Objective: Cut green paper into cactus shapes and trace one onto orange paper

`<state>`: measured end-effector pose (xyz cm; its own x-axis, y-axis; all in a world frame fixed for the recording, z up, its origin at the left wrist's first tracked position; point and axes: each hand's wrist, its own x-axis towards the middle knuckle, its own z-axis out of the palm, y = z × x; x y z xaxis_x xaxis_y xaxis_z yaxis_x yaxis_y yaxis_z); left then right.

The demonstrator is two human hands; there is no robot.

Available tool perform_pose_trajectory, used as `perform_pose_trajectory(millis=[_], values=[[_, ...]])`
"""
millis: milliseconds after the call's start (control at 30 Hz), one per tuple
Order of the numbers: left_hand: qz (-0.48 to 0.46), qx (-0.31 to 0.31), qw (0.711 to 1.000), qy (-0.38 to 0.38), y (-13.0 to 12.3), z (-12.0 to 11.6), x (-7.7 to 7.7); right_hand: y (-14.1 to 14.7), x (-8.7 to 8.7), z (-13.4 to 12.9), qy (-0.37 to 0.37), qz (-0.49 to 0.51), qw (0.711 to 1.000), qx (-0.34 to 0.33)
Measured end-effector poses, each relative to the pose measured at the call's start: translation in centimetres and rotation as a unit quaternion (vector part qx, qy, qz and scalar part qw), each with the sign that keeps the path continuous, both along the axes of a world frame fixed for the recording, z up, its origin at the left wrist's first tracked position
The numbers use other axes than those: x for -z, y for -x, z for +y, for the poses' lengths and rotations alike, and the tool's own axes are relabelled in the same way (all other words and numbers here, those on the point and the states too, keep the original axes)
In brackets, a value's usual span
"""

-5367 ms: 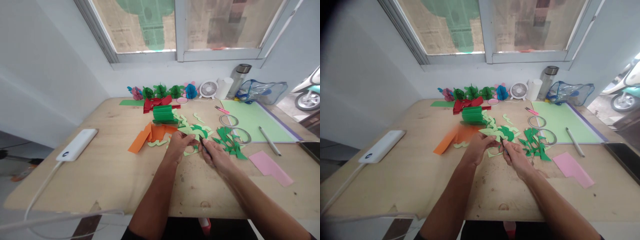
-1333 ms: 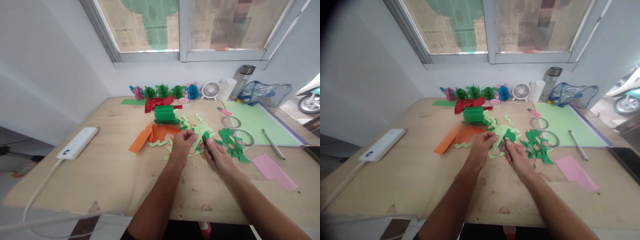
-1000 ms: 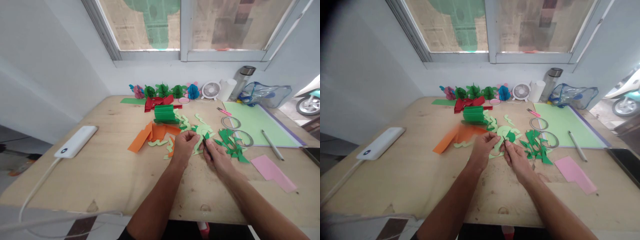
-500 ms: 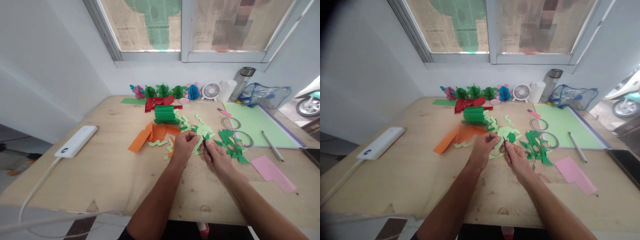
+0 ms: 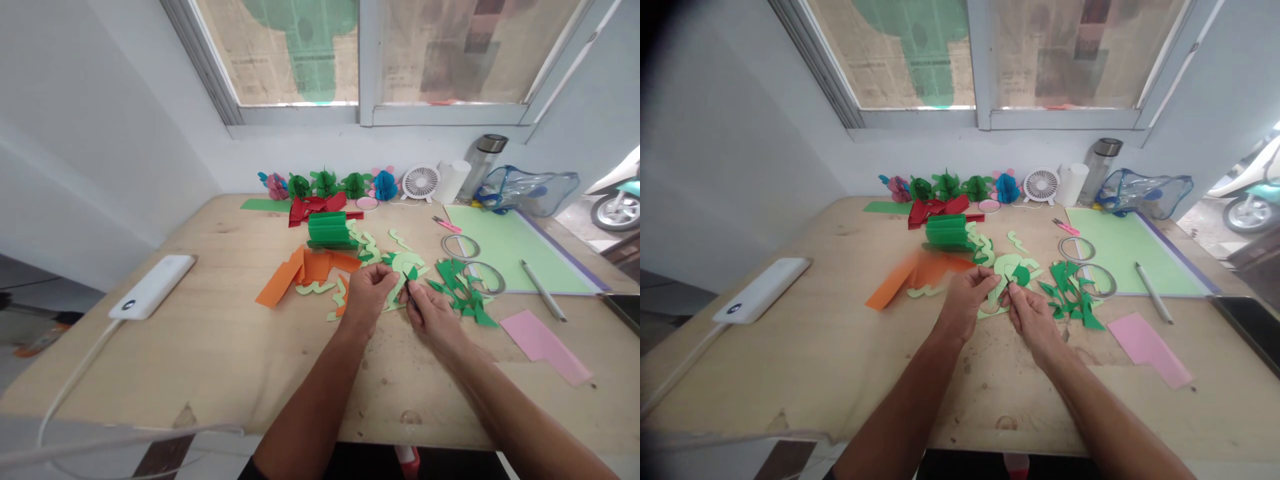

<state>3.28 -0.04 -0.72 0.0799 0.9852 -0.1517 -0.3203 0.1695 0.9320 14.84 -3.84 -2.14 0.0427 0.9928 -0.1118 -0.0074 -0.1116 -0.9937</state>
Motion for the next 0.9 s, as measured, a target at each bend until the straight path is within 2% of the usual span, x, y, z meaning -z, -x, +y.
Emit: perform_pose_trajectory(millis=[333, 667, 900], values=[[-0.040, -0.004, 0.999, 0.035, -0.40, -0.13, 0.02, -0.05, 0.00, -0.08, -0.009, -0.018, 1.000, 0.005], [-0.044, -0.005, 0.998, 0.034, -0.84, -0.36, 0.39, -0.07, -0.13, -0.05, -0.021, -0.029, 0.999, 0.022], [-0.074, -0.002, 0.997, 0.037, -0.89, -0.53, 0.08, 0.07, -0.63, -0.19, -0.023, -0.031, 0.999, 0.026]])
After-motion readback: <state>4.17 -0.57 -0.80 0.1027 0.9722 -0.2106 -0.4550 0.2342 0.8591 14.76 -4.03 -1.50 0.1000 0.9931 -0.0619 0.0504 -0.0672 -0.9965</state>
